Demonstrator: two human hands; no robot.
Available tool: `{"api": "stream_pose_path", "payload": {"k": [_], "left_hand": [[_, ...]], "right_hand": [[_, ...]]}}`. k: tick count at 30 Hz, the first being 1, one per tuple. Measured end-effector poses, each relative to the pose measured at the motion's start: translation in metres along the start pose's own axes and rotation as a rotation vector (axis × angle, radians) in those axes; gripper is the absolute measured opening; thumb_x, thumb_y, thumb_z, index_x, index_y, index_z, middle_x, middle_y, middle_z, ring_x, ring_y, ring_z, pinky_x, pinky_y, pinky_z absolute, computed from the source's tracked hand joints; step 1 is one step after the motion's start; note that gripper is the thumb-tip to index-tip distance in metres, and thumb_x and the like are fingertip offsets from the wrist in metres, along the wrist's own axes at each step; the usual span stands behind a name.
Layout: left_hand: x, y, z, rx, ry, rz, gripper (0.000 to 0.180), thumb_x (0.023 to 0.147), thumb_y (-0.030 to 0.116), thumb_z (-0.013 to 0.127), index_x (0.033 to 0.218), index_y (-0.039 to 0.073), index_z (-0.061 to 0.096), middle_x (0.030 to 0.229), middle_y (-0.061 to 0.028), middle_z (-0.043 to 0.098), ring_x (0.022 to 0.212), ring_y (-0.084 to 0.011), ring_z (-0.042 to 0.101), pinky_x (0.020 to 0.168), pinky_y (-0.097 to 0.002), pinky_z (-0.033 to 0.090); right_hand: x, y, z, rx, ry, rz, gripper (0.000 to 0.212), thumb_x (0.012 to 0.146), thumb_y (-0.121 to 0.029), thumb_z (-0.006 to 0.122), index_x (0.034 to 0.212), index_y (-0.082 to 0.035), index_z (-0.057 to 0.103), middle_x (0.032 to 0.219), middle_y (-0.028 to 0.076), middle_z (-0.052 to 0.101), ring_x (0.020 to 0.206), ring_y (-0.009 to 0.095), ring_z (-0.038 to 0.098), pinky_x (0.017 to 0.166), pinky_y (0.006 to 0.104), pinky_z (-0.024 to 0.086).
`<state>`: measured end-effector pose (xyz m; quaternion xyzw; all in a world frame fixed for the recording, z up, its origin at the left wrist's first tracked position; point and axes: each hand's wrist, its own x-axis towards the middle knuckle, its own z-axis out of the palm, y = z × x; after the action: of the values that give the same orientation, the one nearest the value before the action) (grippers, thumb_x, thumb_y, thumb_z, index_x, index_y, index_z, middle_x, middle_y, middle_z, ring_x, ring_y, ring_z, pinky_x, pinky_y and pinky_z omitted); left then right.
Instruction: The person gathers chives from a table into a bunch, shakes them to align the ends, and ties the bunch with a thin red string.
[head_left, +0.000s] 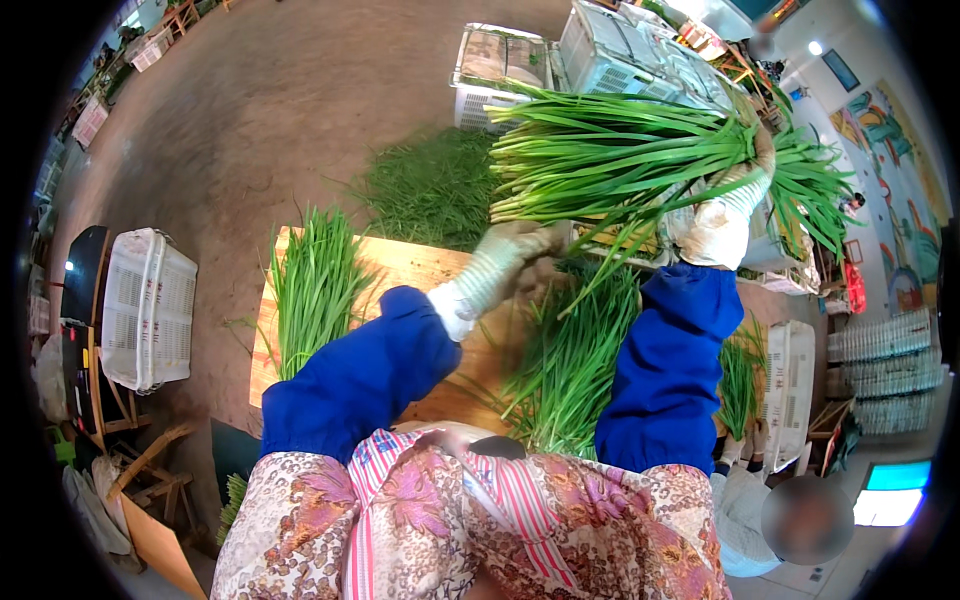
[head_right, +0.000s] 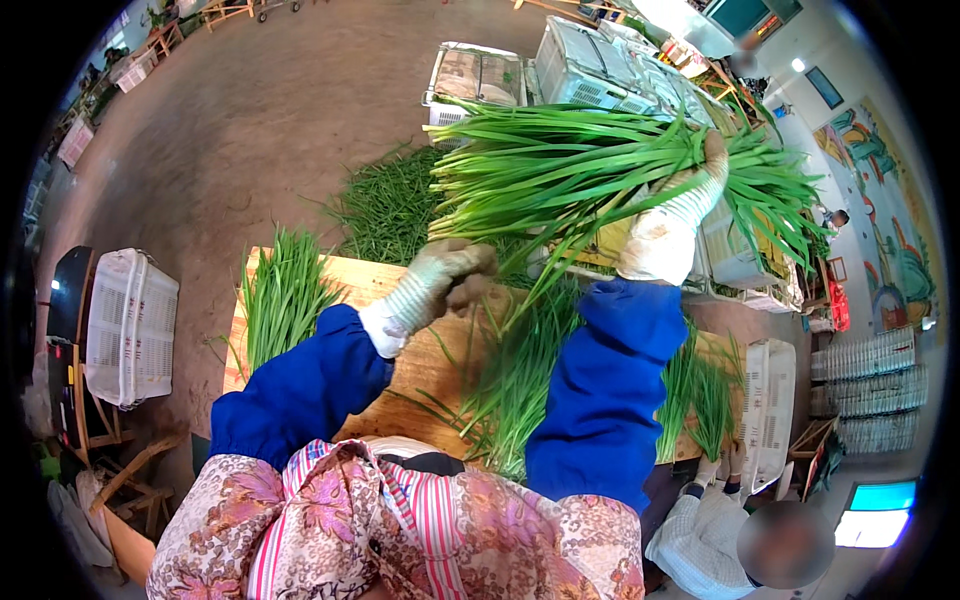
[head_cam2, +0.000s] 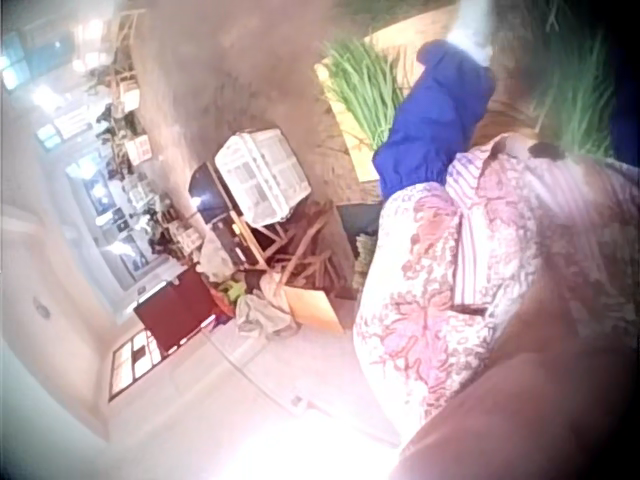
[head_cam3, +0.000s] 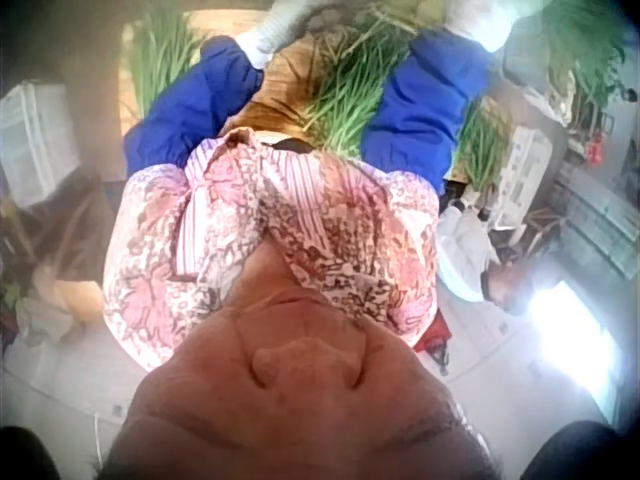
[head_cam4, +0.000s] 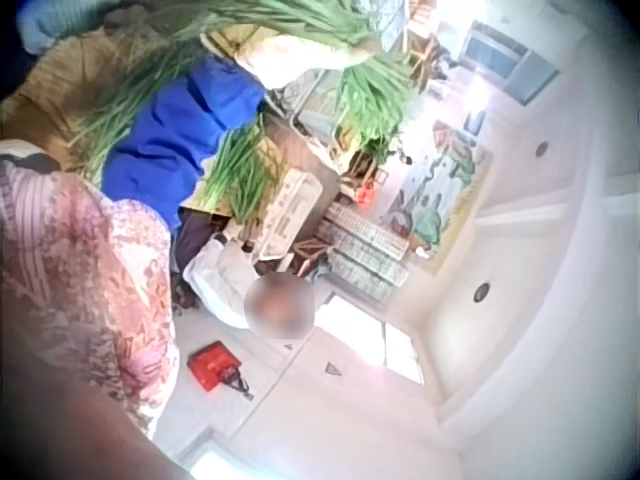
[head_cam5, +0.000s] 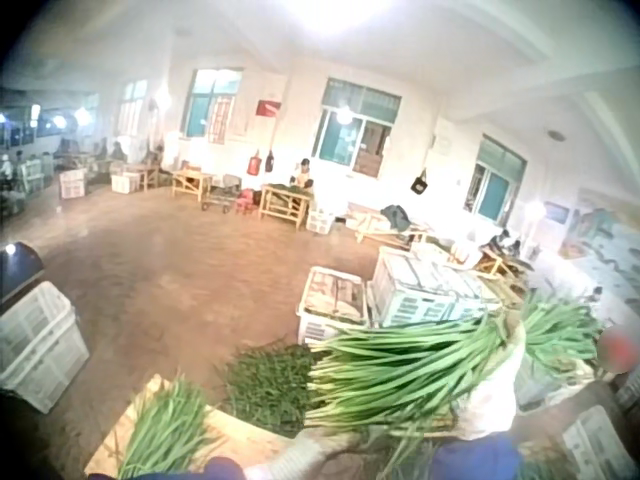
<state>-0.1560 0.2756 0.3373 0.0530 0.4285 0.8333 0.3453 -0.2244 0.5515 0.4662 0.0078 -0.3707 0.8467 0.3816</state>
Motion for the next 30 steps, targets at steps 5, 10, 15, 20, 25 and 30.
{"api": "stream_pose_path", "payload": {"k": [5, 10, 15, 20, 25, 30], "left_hand": [[0.011, -0.001, -0.141, -0.040, 0.411, 0.248, 0.020, 0.086, 0.015, 0.054, 0.097, -0.001, 0.061, 0.070, -0.0075, 0.061, 0.044, -0.0118, 0.048, 0.037, -0.0243, 0.040], [0.014, 0.036, -0.093, 0.590, 0.495, 0.447, 0.028, 0.086, 0.022, 0.061, 0.109, 0.007, 0.064, 0.088, -0.0072, 0.067, 0.065, -0.0158, 0.058, 0.062, -0.0279, 0.049], [0.015, 0.044, -0.008, 1.372, 0.187, 0.448, 0.037, 0.083, 0.026, 0.065, 0.110, 0.000, 0.063, 0.087, -0.0139, 0.068, 0.074, -0.0154, 0.064, 0.069, -0.0247, 0.051], [0.022, 0.033, -0.006, 0.911, 0.007, 0.167, 0.028, 0.078, 0.014, 0.070, 0.100, -0.002, 0.066, 0.079, -0.0064, 0.068, 0.066, -0.0104, 0.061, 0.061, -0.0253, 0.051], [0.014, 0.029, -0.015, 1.134, 0.088, 0.399, 0.019, 0.078, 0.016, 0.068, 0.090, 0.000, 0.066, 0.075, -0.0098, 0.067, 0.065, -0.0154, 0.062, 0.061, -0.0294, 0.051], [0.009, 0.036, -0.019, 1.475, 0.152, 0.673, 0.016, 0.079, 0.018, 0.064, 0.086, 0.005, 0.065, 0.075, -0.0135, 0.063, 0.069, -0.0300, 0.063, 0.061, -0.0376, 0.050]], "right_hand": [[0.000, -0.031, -0.010, -0.009, -0.136, -0.081, 0.034, 0.080, -0.020, 0.058, 0.102, 0.005, 0.060, 0.093, 0.019, 0.064, 0.078, 0.029, 0.064, 0.071, 0.0396, 0.057], [-0.010, -0.040, -0.013, -0.003, -0.094, -0.065, 0.033, 0.084, -0.023, 0.057, 0.104, 0.003, 0.060, 0.094, 0.017, 0.064, 0.079, 0.027, 0.064, 0.070, 0.0389, 0.057], [-0.016, -0.031, -0.005, -0.033, -0.076, -0.028, 0.033, 0.085, -0.026, 0.057, 0.102, 0.002, 0.060, 0.091, 0.017, 0.064, 0.078, 0.028, 0.064, 0.069, 0.0392, 0.056], [-0.030, -0.018, 0.000, 0.044, -0.063, 0.097, 0.029, 0.084, -0.027, 0.058, 0.096, 0.000, 0.060, 0.086, 0.017, 0.065, 0.076, 0.029, 0.064, 0.067, 0.0420, 0.056], [-0.036, -0.016, 0.003, -0.029, -0.054, 0.077, 0.027, 0.084, -0.026, 0.058, 0.094, -0.001, 0.058, 0.088, 0.018, 0.065, 0.078, 0.030, 0.064, 0.069, 0.0432, 0.056], [-0.030, -0.023, -0.008, -0.061, -0.140, 0.112, 0.031, 0.084, -0.029, 0.058, 0.095, 0.000, 0.058, 0.093, 0.024, 0.064, 0.080, 0.032, 0.063, 0.074, 0.0435, 0.054]]}}
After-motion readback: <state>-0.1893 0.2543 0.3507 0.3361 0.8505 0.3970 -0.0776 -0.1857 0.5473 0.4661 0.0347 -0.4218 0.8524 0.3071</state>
